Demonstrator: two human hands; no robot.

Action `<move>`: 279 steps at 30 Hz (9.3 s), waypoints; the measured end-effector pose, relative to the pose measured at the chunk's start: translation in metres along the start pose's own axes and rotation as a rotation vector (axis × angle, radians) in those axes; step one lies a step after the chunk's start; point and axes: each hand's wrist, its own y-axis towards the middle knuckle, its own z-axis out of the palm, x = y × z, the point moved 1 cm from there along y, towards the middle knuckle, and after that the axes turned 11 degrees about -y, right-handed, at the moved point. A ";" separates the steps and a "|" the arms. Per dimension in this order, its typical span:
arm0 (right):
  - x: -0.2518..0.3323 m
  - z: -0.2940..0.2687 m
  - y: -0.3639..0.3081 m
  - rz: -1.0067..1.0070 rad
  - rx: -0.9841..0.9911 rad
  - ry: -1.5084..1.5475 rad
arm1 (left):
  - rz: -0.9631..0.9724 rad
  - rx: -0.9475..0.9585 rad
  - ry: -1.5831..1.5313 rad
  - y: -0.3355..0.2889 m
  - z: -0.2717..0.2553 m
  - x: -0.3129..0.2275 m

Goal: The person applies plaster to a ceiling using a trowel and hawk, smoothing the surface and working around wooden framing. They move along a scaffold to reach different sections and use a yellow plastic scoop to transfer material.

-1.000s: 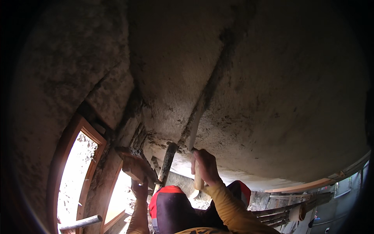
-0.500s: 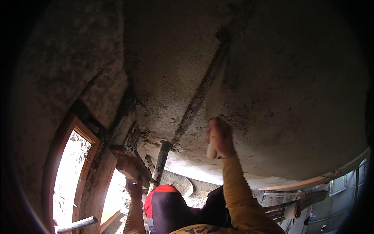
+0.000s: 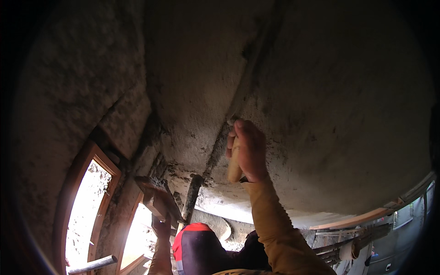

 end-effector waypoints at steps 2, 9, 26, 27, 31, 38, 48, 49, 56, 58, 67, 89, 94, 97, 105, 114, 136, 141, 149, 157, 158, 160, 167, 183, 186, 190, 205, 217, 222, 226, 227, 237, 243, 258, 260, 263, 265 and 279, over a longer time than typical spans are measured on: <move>-0.041 -0.001 -0.013 -0.009 0.021 -0.161 | 0.030 -0.001 0.053 -0.003 -0.001 0.008; -0.087 -0.001 -0.078 0.053 0.066 -0.182 | -0.001 0.037 0.092 -0.001 0.001 0.005; 0.102 -0.004 0.030 -0.137 -0.004 0.039 | 0.076 -0.073 0.108 0.001 0.008 0.017; 0.091 -0.004 0.025 -0.087 0.001 0.012 | 0.085 -0.087 0.099 0.001 0.006 0.018; 0.010 -0.017 -0.001 -0.029 0.051 -0.033 | 0.033 -0.053 0.131 0.001 0.001 0.003; 0.117 -0.042 0.029 -0.242 -0.108 -0.043 | -0.065 -0.039 0.063 0.000 0.001 0.004; 0.120 -0.038 0.048 -0.221 -0.198 -0.112 | 0.036 -0.103 0.193 -0.001 -0.005 0.040; 0.096 -0.030 0.045 -0.215 -0.168 -0.079 | -0.025 -0.095 0.175 -0.001 -0.011 0.042; 0.019 -0.037 0.001 -0.126 -0.084 -0.170 | -0.014 0.015 0.100 0.001 0.000 0.023; 0.047 -0.030 0.006 -0.210 -0.048 -0.089 | -0.003 -0.018 0.141 -0.003 -0.009 0.039; 0.010 0.001 0.022 -0.136 -0.091 -0.086 | -0.129 0.068 0.162 0.000 -0.003 0.022; -0.337 0.015 -0.168 0.836 0.081 -0.087 | 0.099 0.053 0.100 -0.013 -0.006 0.001; -0.369 0.008 -0.210 1.183 0.156 -0.148 | 0.083 0.093 0.113 -0.012 -0.005 -0.003; -0.369 0.004 -0.211 1.088 0.201 -0.122 | 0.026 0.114 0.128 -0.013 -0.004 -0.004; -0.388 -0.001 -0.208 1.216 0.244 -0.212 | 0.140 0.078 0.205 -0.010 -0.001 -0.007; -0.409 0.011 -0.211 1.322 0.095 0.006 | 0.163 0.067 0.163 -0.009 -0.002 -0.002; -0.451 0.104 -0.212 0.753 0.235 -0.483 | 0.140 0.060 0.220 -0.009 -0.004 -0.008; -0.495 0.077 -0.238 0.703 0.105 -0.412 | 0.098 0.075 0.229 -0.010 0.002 -0.007; -0.413 0.057 -0.187 1.018 0.337 -0.199 | 0.009 0.131 0.186 -0.009 0.005 -0.023; -0.392 0.032 -0.217 1.042 0.504 -0.212 | 0.115 0.048 0.224 -0.010 0.001 -0.006; -0.400 0.030 -0.220 1.011 0.379 -0.226 | 0.125 0.041 0.225 -0.009 0.001 -0.012; -0.416 0.018 -0.220 0.905 0.157 -0.284 | 0.124 0.038 0.217 -0.010 0.002 -0.013; -0.417 -0.001 -0.199 0.706 0.599 -0.921 | 0.092 -0.016 0.158 -0.019 -0.004 -0.008; -0.233 0.060 -0.087 -0.226 0.239 -0.586 | 0.025 -0.011 0.121 -0.028 -0.013 0.000; -0.219 0.080 -0.091 -0.457 0.315 -0.555 | 0.037 -0.025 0.147 -0.031 -0.017 -0.003; -0.185 0.106 -0.069 0.322 0.583 -0.078 | 0.047 -0.036 0.143 -0.032 -0.019 0.000; -0.200 0.083 -0.091 0.528 0.596 -0.130 | -0.033 -0.077 0.194 -0.039 -0.025 -0.003; -0.216 0.094 -0.123 -0.238 0.460 -0.660 | 0.131 0.239 0.332 -0.059 -0.037 0.012; -0.247 0.091 -0.133 -0.241 0.527 -0.812 | 0.078 0.241 0.338 -0.063 -0.042 0.009; -0.292 0.060 -0.139 -0.207 0.660 -0.945 | 0.171 0.148 0.246 -0.055 -0.032 -0.007; -0.298 0.048 -0.151 -0.201 0.639 -0.933 | 0.129 0.131 0.218 -0.060 -0.031 0.005; -0.302 -0.028 -0.173 0.086 0.444 -0.957 | 0.062 0.053 0.126 -0.027 -0.010 -0.029; -0.318 -0.045 -0.184 0.095 0.418 -1.023 | -0.120 0.151 0.200 -0.036 -0.008 -0.050; -0.343 -0.070 -0.239 0.310 0.403 -0.901 | 0.144 -0.259 0.205 -0.005 0.000 -0.037; -0.341 -0.073 -0.239 0.309 0.431 -0.913 | 0.154 -0.402 0.240 0.009 -0.002 -0.030; -0.336 -0.074 -0.241 0.312 0.438 -0.907 | 0.098 -0.509 0.243 0.027 0.003 -0.033; -0.348 -0.082 -0.247 0.177 0.489 -0.935 | 0.029 -0.531 0.214 0.033 0.011 -0.042; -0.374 -0.097 -0.277 0.419 0.458 -0.637 | -0.171 -0.839 0.001 0.068 0.061 -0.061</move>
